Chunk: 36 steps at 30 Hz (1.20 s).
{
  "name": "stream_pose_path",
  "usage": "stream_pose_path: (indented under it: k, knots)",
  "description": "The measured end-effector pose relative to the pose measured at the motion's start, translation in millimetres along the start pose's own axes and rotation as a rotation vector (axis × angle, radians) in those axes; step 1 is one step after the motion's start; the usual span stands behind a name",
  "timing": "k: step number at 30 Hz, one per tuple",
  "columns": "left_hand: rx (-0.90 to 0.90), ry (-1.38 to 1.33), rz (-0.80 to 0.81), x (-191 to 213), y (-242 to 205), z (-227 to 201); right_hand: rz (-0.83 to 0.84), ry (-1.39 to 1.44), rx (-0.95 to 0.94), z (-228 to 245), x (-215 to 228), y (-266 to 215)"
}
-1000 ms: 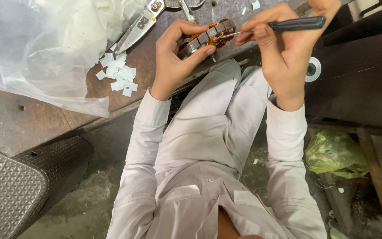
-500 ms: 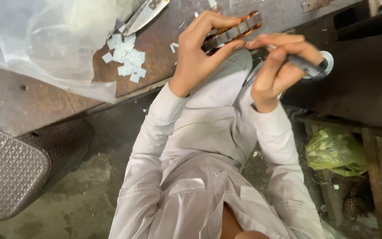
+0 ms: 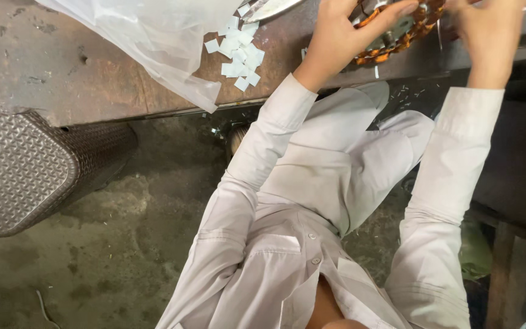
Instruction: The person assembles a circular electrical component by inserting small white insulating pieces into slots between copper windings. They use a screwdriver to adjust the windings and a metal rod to hold the component steady. The person repeatedly picks up insulators and places them into the assembly.
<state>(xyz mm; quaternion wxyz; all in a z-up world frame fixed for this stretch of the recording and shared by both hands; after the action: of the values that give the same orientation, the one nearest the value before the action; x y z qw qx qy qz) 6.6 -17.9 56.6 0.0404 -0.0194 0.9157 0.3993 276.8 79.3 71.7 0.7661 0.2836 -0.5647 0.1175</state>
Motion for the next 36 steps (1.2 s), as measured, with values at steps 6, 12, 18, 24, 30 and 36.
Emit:
stream_pose_path:
  k: [6, 12, 18, 24, 30, 36]
  knots:
    - [0.179, 0.039, -0.031, 3.1, -0.6, 22.5, -0.151, 0.049, 0.379, 236.3, 40.8, -29.8]
    - [0.061, 0.040, -0.095, 0.2, -1.6, 23.1, 0.349, -0.079, 0.790, 327.8, -29.9, 16.3]
    - [0.144, 0.004, -0.067, -0.8, -1.5, 25.0, 0.445, -0.196, 0.837, 336.7, -44.1, 27.4]
    - [0.118, -0.001, -0.102, -2.2, -1.5, 22.1, 0.361, -0.004, 0.759, 323.6, -46.3, 20.8]
    - [0.265, -0.209, 0.011, 2.9, -2.9, 0.3, 0.113, 0.288, 0.636, 313.5, -1.4, 3.9]
    - [0.148, -0.246, 0.216, 5.8, -2.0, -16.1, -0.262, 0.447, 0.137, 251.0, 73.8, -42.9]
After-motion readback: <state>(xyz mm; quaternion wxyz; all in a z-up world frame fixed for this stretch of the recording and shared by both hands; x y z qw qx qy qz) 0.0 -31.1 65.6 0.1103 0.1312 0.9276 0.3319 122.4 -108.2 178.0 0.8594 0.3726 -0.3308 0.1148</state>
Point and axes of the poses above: each hand's wrist, its own y-axis towards the middle knuckle, its own x-axis out of the back of the hand, z = x × y, the point moved 4 cm from there along y, towards the middle knuckle, and after that the axes turned 12 degrees about z, right-handed, at the moved point
